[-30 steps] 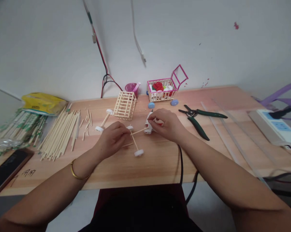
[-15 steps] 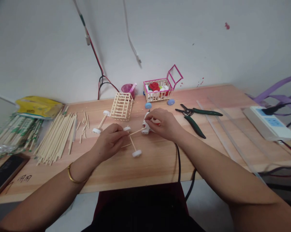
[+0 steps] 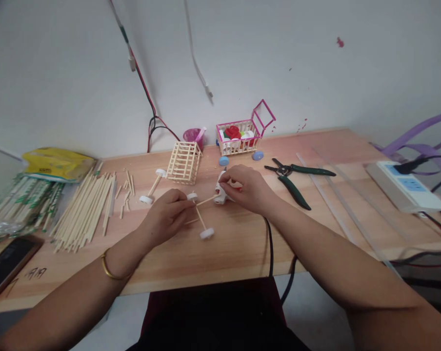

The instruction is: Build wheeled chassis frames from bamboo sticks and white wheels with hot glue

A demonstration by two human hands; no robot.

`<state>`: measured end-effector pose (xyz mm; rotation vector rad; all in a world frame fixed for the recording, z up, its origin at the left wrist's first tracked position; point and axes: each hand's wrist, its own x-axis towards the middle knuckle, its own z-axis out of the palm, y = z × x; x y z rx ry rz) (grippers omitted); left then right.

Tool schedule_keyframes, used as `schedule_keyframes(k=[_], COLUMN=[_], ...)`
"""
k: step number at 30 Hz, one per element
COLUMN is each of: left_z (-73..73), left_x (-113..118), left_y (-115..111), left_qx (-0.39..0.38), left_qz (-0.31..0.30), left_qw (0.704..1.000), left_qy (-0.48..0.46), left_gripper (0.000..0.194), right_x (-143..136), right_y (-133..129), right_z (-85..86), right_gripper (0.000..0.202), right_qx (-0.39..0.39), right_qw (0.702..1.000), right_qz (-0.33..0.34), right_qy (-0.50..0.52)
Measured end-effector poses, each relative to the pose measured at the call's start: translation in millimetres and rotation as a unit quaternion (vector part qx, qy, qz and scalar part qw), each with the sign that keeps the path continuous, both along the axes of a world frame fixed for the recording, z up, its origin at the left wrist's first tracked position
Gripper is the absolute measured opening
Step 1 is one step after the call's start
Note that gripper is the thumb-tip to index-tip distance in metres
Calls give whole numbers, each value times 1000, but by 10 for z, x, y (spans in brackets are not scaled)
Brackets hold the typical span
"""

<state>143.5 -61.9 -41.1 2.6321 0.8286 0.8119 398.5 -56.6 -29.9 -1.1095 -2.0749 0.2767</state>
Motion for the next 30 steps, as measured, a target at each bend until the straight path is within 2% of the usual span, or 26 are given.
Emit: schedule_keyframes(k=[3, 6, 10, 13, 17, 26, 30], left_z=[20, 84, 186, 228, 241, 252, 310], left_x=[2, -8, -38, -51, -55, -72, -123], left_y=[-11, -37, -81, -105, -121, -128, -94], left_qx=[-5, -24, -80, -125, -135, -138, -199], left_qz=[7, 44, 97, 82, 59, 60, 73], left_qw=[1000, 999, 985, 966, 955, 951, 955], left_qy=[-3, 4, 121, 211, 257, 270, 207], left_gripper=[24, 21, 17, 22, 20, 15, 13], right_x=[-2, 3, 26, 64, 109, 106, 116], right_y=[2, -2, -12, -12, -2, -3, -9], right_z=[2, 7, 27, 47, 61, 60, 61], right_gripper=[6, 6, 6, 7, 7, 6, 6], right_qx=[-1, 4, 15, 25, 35, 34, 31], right_qw=[1000, 1000, 1000, 999, 998, 999, 999], right_qz=[0, -4, -6, -20, -40, -36, -40], right_qy=[2, 3, -4, 1, 14, 9, 2])
